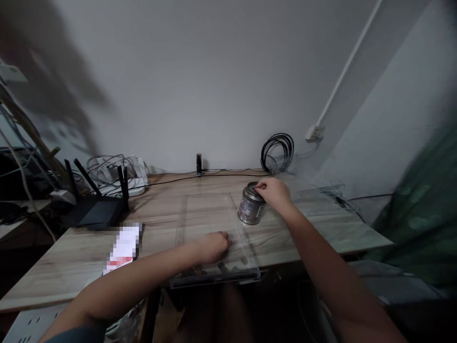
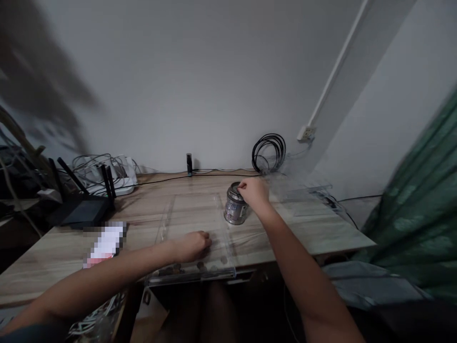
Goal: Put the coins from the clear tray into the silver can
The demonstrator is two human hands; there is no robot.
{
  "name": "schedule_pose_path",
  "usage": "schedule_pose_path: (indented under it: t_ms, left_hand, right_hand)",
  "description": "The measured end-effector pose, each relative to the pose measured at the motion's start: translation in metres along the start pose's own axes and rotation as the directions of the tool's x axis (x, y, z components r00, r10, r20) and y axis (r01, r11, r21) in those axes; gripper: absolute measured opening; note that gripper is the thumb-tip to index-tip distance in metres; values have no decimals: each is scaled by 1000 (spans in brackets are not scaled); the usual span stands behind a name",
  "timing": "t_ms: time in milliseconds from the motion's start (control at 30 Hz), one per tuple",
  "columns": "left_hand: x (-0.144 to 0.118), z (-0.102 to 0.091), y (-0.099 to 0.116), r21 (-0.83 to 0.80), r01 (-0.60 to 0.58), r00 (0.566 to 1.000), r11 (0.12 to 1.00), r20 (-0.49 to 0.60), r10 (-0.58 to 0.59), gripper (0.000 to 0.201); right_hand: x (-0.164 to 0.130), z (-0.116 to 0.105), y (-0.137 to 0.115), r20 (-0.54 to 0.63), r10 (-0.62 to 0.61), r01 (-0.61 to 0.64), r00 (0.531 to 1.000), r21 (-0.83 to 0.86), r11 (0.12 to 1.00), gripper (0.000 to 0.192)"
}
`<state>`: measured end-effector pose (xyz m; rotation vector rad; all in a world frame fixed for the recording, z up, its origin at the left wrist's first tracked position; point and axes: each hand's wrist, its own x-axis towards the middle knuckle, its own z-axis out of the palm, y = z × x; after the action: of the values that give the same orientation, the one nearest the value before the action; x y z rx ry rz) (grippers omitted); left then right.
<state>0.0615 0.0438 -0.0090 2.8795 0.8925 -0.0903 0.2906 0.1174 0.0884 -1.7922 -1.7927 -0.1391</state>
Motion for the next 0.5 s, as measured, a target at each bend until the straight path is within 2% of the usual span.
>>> schedule_pose_path:
  t_ms: [100,200,300,333,367,400,433,500]
  left_hand:
    - [1,1,6,53,-1,1000,999,5,1,25]
    - [4,5,10,65,-8,1000,998,4,8,26]
    - [8,5,10,37,0,1000,999,-17,0,26]
    - [9,3,8,21,2,1000,1000,-22,-1,26]
    - [9,1,7,4,11,1000,1000,-21,-11,27]
    - [9,-1,4,-16,37,999,999,-19,-37,27]
    - [8,-4,2,-41,70,997,997,-17,-71,26]
    - [3,-8,-3,-105,163,985,981,-37,-168,26]
  right_hand:
    - [11,9,-1,18,33,-30,999,-165,986,14]
    - [10,5,-5,49,16,-5,999,-217,976,16]
    - [-13,-6,-16,-15,-155,148,988,-219,965,23]
    - [-27,-7,-21,23,-232,231,973,-208,950,22]
    - [-43,-7,-25,118,-313,330,943,-181,926,19]
    - [-60,-4,-29,257,-392,434,883,-130,891,16]
    - [-76,1,-32,415,-465,532,782,-56,845,12]
    - [-104,13,-36,619,-534,639,577,66,767,12]
